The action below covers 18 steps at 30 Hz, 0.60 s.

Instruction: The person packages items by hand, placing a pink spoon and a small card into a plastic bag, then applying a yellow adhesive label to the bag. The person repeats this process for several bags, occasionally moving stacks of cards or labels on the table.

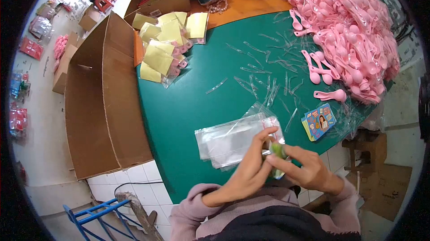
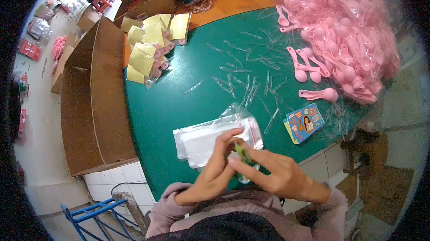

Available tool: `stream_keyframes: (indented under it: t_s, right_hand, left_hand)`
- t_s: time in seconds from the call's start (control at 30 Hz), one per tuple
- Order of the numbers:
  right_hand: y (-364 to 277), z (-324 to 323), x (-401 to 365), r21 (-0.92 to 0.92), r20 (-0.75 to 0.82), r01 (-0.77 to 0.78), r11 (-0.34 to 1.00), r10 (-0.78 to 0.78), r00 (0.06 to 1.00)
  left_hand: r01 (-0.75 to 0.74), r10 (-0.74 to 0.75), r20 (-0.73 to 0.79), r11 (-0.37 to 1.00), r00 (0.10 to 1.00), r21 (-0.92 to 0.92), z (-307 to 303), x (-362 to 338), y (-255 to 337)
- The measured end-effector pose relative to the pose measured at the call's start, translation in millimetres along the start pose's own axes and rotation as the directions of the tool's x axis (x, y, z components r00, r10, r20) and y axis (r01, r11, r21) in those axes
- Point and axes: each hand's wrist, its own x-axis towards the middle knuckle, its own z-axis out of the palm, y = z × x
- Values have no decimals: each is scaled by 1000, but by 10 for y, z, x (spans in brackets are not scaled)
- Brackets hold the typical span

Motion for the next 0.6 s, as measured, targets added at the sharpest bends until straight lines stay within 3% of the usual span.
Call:
stream_keyframes:
  t_s: [0.07, 0.13, 0.17, 0.2, 0.23, 0.27, 0.33, 0.37, 0.4, 0.43, 0.47, 0.5, 0.6]
  right_hand:
    - [163, 13, -181, -258, -258, 30, 966, -99, 961]
    - [444, -135, -504, -451, -684, -271, 850, -135, 716]
    - [648, -372, -711, -513, -832, -606, 608, -176, 527]
    - [949, -702, -1058, -441, -889, -844, 306, -278, 364]
    - [1361, -1178, -1613, -465, -845, -861, 205, -393, 363]
    - [1654, -1499, -1944, -255, -925, -912, 320, -355, 134]
    - [2476, -2115, -3036, -41, -962, -999, 1, -271, 39]
    - [2948, -2344, -3596, -8, -988, -998, -62, -151, 17]
    - [3491, -2502, -4194, -20, -997, -997, -77, 80, 14]
    - [3974, -2572, -4667, -54, -931, -998, -35, 363, 38]
    - [4371, -2514, -5006, -70, -820, -997, 33, 568, 76]
    - [4488, -2503, -5182, -33, -703, -998, 46, 709, 56]
    - [4532, -2339, -5190, 26, -614, -1000, 10, 789, -8]
  left_hand:
    - [25, -37, -69, 985, 997, -168, 120, 0, 30]
    - [-35, 27, -128, 997, 991, -65, 12, -66, -44]
    - [-87, 93, -169, 995, 981, 41, -78, -116, -89]
    - [-41, 79, -236, 986, 969, 160, -198, -180, -118]
    - [-3, 66, -297, 978, 952, 209, -301, -250, -106]
    - [37, 58, -356, 966, 933, 256, -391, -314, -95]
    - [85, 82, -468, 942, 880, 325, -489, -434, -91]
    - [96, 98, -502, 933, 860, 347, -512, -477, -81]
    - [98, 98, -507, 933, 857, 346, -538, -527, -93]
    - [108, 81, -530, 943, 844, 315, -553, -579, -117]
    - [119, 61, -554, 952, 830, 282, -558, -617, -132]
    - [129, 64, -580, 950, 812, 285, -541, -636, -109]
    - [134, 19, -594, 968, 804, 213, -515, -726, -94]
